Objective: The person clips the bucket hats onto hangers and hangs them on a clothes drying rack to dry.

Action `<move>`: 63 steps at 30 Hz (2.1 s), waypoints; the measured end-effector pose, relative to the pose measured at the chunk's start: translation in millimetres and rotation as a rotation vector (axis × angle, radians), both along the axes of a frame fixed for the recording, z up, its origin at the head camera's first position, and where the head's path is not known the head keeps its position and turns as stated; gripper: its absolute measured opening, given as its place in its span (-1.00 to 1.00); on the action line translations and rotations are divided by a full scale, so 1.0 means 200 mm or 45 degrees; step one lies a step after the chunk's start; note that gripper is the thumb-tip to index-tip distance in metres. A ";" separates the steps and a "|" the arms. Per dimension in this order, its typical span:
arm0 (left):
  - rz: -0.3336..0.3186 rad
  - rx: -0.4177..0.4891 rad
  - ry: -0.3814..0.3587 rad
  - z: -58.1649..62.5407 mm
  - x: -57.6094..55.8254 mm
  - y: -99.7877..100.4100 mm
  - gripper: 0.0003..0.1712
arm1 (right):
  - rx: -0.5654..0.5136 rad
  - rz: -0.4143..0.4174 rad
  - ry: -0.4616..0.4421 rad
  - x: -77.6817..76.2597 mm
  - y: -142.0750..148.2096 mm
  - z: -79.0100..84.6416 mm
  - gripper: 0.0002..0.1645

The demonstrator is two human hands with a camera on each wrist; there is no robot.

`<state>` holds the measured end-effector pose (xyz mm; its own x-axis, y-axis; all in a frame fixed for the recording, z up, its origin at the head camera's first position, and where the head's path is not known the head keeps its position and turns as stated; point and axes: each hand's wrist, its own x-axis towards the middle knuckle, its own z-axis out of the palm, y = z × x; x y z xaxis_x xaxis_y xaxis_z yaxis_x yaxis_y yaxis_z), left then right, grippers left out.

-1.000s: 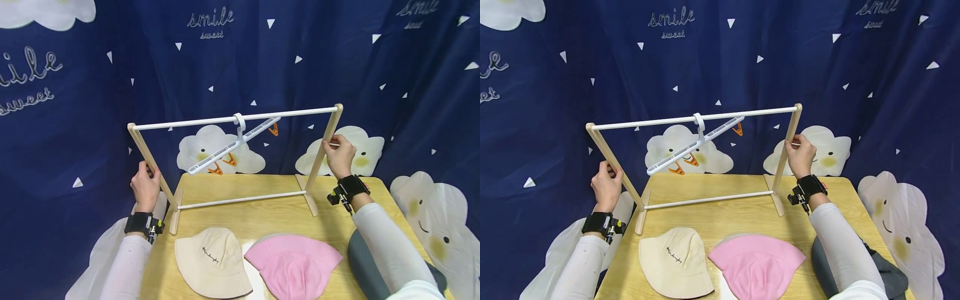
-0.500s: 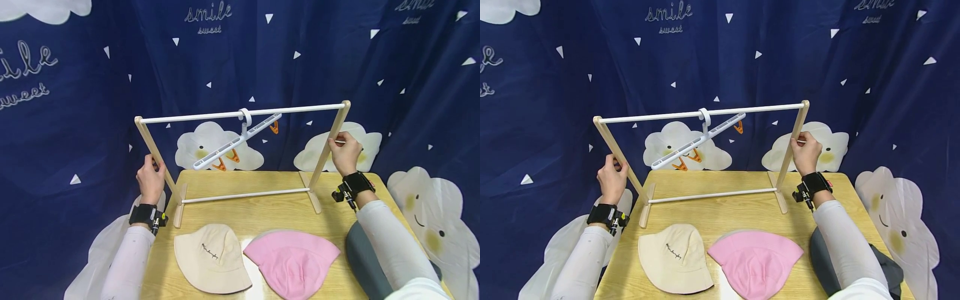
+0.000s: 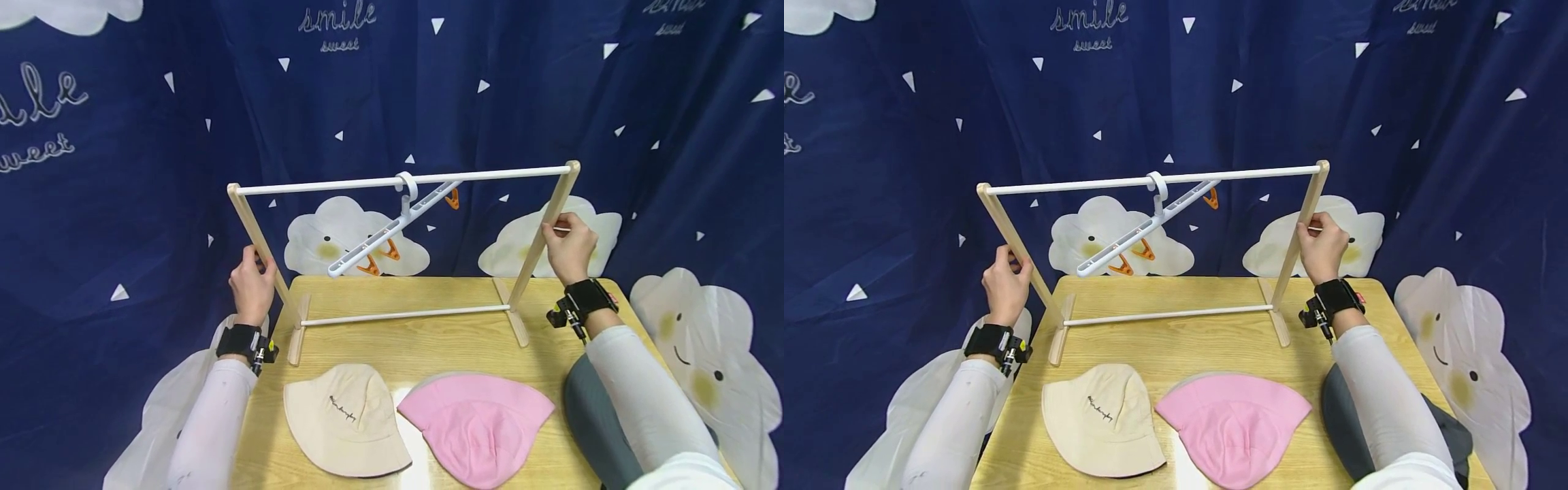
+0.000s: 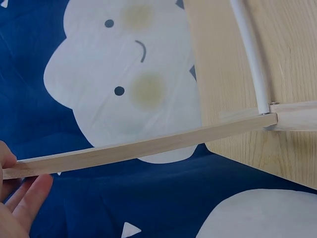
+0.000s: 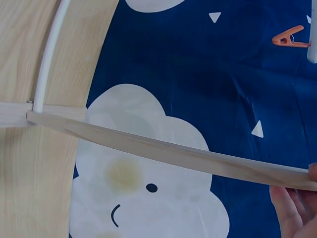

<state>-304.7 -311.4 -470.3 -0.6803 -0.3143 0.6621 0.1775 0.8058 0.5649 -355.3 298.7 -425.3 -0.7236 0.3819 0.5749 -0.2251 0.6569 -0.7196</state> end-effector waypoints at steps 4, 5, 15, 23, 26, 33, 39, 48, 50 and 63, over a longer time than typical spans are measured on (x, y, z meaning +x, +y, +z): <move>-0.018 0.006 -0.011 0.00 -0.03 0.02 -0.65 | -0.005 -0.013 -0.006 0.00 0.02 0.00 -0.75; -0.021 0.006 -0.011 0.00 -0.03 0.03 -0.65 | -0.008 -0.016 -0.007 0.00 0.03 0.00 -0.75; -0.046 0.003 -0.034 0.00 -0.10 0.07 -0.64 | -0.015 -0.066 -0.008 0.02 0.06 0.00 -0.75; -0.056 0.019 -0.032 0.01 -0.14 0.10 -0.65 | -0.007 -0.072 0.012 0.02 0.09 0.00 -0.76; -0.060 0.022 -0.031 0.01 -0.15 0.11 -0.65 | -0.004 -0.079 0.005 0.03 0.10 0.00 -0.75; -0.083 0.004 -0.031 -0.01 -0.18 0.13 -0.64 | 0.025 -0.115 -0.013 0.04 0.13 0.01 -0.74; -0.108 -0.002 0.003 -0.01 -0.20 0.16 -0.64 | 0.028 -0.126 -0.040 0.06 0.16 0.01 -0.71; -0.131 0.030 0.012 -0.02 -0.22 0.22 -0.66 | 0.042 -0.143 -0.023 0.05 0.23 -0.02 -0.70; -0.135 0.038 0.005 -0.03 -0.22 0.23 -0.67 | 0.041 -0.143 -0.024 0.05 0.24 -0.01 -0.70; -0.158 0.035 -0.017 -0.04 -0.26 0.32 -0.68 | 0.033 -0.170 -0.041 0.06 0.32 -0.01 -0.72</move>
